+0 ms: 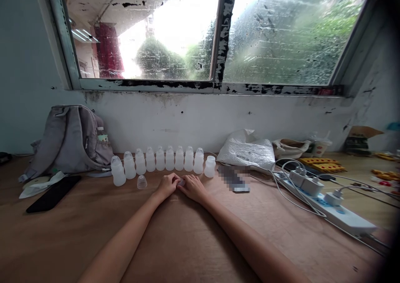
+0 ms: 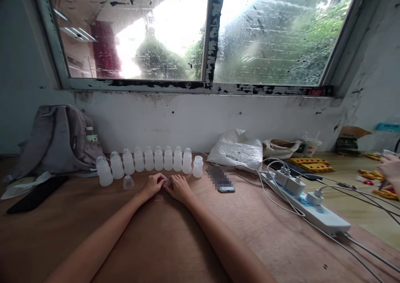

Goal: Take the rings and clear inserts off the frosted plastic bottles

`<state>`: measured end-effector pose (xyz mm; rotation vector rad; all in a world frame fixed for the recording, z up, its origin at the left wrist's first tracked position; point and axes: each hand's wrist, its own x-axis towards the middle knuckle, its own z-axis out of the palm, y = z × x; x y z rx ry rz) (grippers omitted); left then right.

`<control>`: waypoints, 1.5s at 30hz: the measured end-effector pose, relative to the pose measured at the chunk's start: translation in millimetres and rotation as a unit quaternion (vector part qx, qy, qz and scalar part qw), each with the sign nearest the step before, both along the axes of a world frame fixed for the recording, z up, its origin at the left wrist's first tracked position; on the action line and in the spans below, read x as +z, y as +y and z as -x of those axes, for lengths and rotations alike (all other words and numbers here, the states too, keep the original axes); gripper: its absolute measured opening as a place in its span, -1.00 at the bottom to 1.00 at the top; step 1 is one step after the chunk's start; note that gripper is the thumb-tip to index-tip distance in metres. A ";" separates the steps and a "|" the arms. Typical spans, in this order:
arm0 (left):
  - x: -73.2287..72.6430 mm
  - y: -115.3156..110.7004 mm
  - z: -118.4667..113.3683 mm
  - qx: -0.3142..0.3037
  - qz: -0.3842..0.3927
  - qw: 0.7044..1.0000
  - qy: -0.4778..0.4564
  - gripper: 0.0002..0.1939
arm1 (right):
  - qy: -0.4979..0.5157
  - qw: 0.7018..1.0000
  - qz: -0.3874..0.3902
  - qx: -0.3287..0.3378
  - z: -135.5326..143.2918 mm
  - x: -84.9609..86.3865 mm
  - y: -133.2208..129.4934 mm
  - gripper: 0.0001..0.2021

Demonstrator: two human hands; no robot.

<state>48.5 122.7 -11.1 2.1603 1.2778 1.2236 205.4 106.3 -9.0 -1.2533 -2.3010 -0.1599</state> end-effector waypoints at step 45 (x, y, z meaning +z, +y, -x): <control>-5.5 9.1 26.9 0.176 -0.001 0.984 -0.033 -0.79 | -0.064 0.974 -0.005 -0.216 -28.8 6.6 3.3 -0.80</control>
